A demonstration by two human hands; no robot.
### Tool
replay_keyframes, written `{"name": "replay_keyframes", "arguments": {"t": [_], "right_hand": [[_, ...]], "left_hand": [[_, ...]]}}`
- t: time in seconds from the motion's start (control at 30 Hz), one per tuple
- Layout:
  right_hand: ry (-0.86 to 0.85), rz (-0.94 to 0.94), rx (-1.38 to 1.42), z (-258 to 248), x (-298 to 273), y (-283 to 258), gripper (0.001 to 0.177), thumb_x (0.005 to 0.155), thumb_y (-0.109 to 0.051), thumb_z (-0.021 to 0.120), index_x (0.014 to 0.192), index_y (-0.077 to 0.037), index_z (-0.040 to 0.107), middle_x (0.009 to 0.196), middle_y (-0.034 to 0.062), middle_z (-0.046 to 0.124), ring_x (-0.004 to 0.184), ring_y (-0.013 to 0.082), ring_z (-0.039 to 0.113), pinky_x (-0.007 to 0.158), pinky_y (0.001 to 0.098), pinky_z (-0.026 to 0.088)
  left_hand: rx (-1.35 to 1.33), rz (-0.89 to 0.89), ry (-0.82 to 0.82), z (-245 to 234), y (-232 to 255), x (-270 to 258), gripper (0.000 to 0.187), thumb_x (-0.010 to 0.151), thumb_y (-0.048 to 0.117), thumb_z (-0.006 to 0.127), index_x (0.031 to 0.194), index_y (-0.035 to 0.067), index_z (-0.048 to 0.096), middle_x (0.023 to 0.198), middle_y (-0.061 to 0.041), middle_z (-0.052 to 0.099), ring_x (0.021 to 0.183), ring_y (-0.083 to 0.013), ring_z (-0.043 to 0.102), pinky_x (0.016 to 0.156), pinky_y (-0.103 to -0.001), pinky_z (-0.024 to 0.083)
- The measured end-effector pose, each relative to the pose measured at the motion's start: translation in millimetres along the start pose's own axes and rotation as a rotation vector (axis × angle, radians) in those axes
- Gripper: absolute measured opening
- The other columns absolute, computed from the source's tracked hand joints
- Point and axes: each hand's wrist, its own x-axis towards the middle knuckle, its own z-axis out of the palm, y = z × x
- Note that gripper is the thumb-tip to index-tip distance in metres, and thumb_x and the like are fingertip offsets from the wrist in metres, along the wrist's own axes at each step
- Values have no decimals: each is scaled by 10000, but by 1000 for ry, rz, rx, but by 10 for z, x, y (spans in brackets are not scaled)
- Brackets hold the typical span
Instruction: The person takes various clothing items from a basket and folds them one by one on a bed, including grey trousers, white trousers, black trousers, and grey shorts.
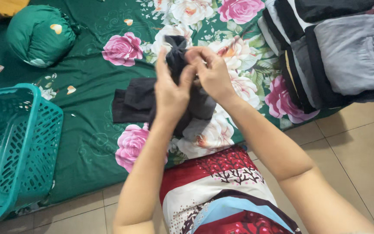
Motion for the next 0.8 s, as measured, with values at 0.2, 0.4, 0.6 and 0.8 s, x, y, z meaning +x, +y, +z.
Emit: {"name": "replay_keyframes", "arguments": {"t": [0.2,0.4,0.6,0.8], "right_hand": [[-242,-600,-632,-285,-98,-373,523,886,-125,810,1372,-77,623,1361,165,648,1295,342,601,1147,445,441],[-575,-417,-901,-330,296,-485,548,772,-218,921,1244,-109,665,1166,108,708,1120,358,606,1133,472,384],[-539,-849,-1023,-195,426,-915,415,754,0,812,1142,-90,696,1120,50,694,1208,312,613,1204,578,289],[-753,-925,-997,-221,418,-1358,258,779,34,756,970,-141,755,1535,92,523,1463,362,430,1245,444,336]], "left_hand": [[-666,-482,-174,-105,-352,-61,737,924,-61,640,1551,-2,257,1290,-161,692,1189,-188,690,1066,-291,526],[-614,-269,-209,-212,-304,-89,675,906,-163,600,1518,-5,364,1405,-172,575,1390,-224,573,1215,-338,439],[-76,-125,82,-137,-32,-360,1080,799,13,867,1608,18,151,1477,-156,471,1371,-344,491,1207,-410,367],[-921,-646,-113,-425,-386,-502,813,1019,465,670,1595,-27,376,1468,-167,578,1298,-280,600,1041,-419,507]]}}
